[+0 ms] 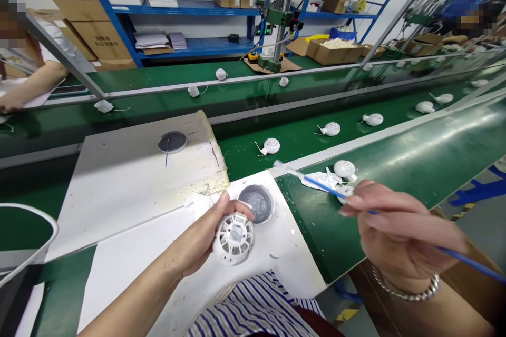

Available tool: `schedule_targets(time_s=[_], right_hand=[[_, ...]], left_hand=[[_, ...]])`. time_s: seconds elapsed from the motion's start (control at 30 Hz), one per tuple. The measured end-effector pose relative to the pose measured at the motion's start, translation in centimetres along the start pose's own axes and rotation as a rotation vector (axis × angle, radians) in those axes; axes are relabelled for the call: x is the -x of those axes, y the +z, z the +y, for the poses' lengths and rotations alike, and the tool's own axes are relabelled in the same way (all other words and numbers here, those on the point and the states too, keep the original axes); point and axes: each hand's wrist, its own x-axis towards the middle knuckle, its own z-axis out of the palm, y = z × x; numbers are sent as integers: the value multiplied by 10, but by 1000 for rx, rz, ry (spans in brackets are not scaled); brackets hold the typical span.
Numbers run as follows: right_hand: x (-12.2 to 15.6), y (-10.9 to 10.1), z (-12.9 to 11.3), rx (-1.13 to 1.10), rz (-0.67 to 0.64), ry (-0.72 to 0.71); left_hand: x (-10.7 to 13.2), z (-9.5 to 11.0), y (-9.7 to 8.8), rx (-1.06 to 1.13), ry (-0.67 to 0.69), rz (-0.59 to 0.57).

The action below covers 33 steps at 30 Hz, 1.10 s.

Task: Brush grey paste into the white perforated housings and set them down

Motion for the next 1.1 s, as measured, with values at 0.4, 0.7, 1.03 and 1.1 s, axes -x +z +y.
schedule_targets(time_s=[0.4,0.7,1.03,1.1], right_hand=[[-30,36,-10,90,-488,-282],[-10,56,-15,285,-325,-227],[-4,54,-9,379,-493,-264],[1,56,-5,357,-480,-228]], left_hand=[[5,0,18,-48,47,-147],[6,-3,29,25,217,68],[5,-12,22,-10,199,237],[1,-15,18,-40,254,305]])
